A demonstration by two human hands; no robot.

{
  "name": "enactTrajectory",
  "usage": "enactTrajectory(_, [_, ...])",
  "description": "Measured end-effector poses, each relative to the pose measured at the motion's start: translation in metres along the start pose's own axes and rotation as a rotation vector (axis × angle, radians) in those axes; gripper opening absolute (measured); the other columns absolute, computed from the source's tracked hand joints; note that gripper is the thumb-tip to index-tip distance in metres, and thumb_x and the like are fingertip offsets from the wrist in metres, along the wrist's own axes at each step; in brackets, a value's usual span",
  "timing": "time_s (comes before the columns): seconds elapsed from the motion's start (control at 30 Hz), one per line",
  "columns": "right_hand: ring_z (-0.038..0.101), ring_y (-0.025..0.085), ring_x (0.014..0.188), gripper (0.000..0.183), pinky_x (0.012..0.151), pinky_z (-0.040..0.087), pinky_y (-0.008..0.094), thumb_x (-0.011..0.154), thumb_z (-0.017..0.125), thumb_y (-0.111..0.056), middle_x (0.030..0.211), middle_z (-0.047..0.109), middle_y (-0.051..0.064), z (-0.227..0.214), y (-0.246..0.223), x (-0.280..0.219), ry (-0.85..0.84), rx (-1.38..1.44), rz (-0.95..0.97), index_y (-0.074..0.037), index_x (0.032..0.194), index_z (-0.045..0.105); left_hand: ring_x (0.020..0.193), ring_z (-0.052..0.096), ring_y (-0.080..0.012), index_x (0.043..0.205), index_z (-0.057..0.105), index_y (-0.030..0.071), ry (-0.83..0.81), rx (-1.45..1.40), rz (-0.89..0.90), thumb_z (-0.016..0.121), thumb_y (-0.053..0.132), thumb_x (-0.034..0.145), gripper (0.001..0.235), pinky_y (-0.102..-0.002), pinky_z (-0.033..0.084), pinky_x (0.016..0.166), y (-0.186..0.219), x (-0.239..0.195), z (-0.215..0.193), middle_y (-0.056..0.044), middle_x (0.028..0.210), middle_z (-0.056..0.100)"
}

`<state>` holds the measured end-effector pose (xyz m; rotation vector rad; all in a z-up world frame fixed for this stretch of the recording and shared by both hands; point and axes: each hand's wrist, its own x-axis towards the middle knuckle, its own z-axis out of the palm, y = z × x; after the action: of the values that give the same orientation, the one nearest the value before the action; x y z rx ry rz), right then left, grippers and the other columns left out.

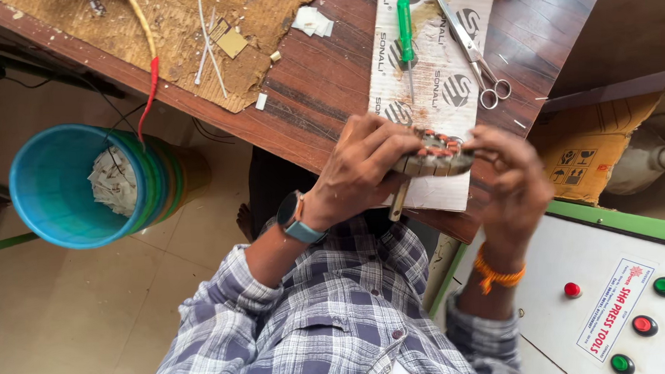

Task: The person works on a motor stator, using scissors to trim white insulating material and a green screwdriver to adjust copper windings. They repeatedly cut, insert, and press the material into the stator slots while handling the component with both hands.

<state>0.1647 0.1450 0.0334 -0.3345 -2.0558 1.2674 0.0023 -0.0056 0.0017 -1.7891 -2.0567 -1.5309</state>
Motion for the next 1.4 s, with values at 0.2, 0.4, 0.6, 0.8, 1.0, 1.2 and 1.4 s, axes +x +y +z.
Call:
enactTrajectory(0.2, [0.077,0.020,0.090,0.048,0.075,0.064,0.031,0.121,0.049,-0.039,0.105,0.076,0.017,0.017,0.048,0.129,-0.356,-0.205,0.003,0.003,0.125,0.071,0.117,0.056,-0.0255,0.128,0.059,0.013,0.140,-0.032,0.004,0.085,0.022,0.089,0.048,-0.039,0.050,0.106,-0.026,-0.004,0.016,-0.002,0.127,0.067])
enactTrajectory(0.4, [0.073,0.031,0.078,0.051,0.061,0.059,0.037,0.081,0.084,-0.033,0.092,0.073,0.020,0.066,0.081,0.171,-0.498,-0.775,-0.569,0.004,0.112,0.069,0.117,0.057,-0.0270,0.128,0.062,0.015,0.094,-0.011,0.059,0.084,0.018,0.087,0.047,-0.040,0.049,0.107,-0.027,-0.008,0.001,0.002,0.128,0.068])
enactTrajectory(0.6, [0.074,0.029,0.097,0.033,0.078,0.063,0.035,0.103,0.075,0.001,0.112,0.067,0.024,0.006,0.011,0.136,-0.417,-0.285,-0.089,0.011,0.126,0.053,0.111,0.059,-0.0226,0.125,0.063,0.017,0.023,-0.029,-0.006,0.089,0.035,0.086,0.050,-0.039,0.045,0.096,-0.010,0.000,-0.012,0.000,0.120,0.069])
enactTrajectory(0.8, [0.076,0.026,0.092,0.045,0.084,0.064,0.040,0.110,0.082,-0.020,0.108,0.066,0.017,-0.044,-0.017,0.034,0.291,0.240,0.080,0.004,0.129,0.049,0.120,0.060,-0.0210,0.128,0.063,0.017,0.077,0.028,-0.041,0.088,0.035,0.091,0.049,-0.041,0.044,0.105,0.009,0.008,-0.006,0.001,0.122,0.068])
enactTrajectory(1.0, [0.077,0.024,0.089,0.051,0.079,0.068,0.038,0.098,0.089,-0.022,0.096,0.071,0.012,-0.030,0.007,-0.013,0.424,0.361,-0.090,-0.007,0.120,0.046,0.125,0.056,-0.0243,0.128,0.066,0.018,0.127,0.175,-0.061,0.089,0.035,0.088,0.050,-0.046,0.041,0.107,0.023,0.008,-0.001,0.001,0.122,0.064])
enactTrajectory(1.2, [0.074,0.021,0.081,0.055,0.072,0.064,0.033,0.094,0.091,-0.022,0.093,0.071,0.014,-0.026,0.010,-0.027,0.516,0.474,-0.009,-0.007,0.122,0.047,0.123,0.055,-0.0176,0.129,0.067,0.020,0.121,0.222,-0.050,0.090,0.031,0.092,0.045,-0.042,0.039,0.109,0.023,0.003,0.016,0.006,0.122,0.064])
enactTrajectory(1.4, [0.074,0.021,0.082,0.059,0.071,0.063,0.031,0.099,0.087,-0.027,0.099,0.072,0.017,-0.014,0.004,-0.028,0.581,0.473,0.053,-0.004,0.132,0.044,0.110,0.058,-0.0230,0.119,0.065,0.011,0.174,0.166,-0.052,0.087,0.025,0.087,0.041,-0.044,0.040,0.101,0.016,0.005,0.015,-0.001,0.114,0.063])
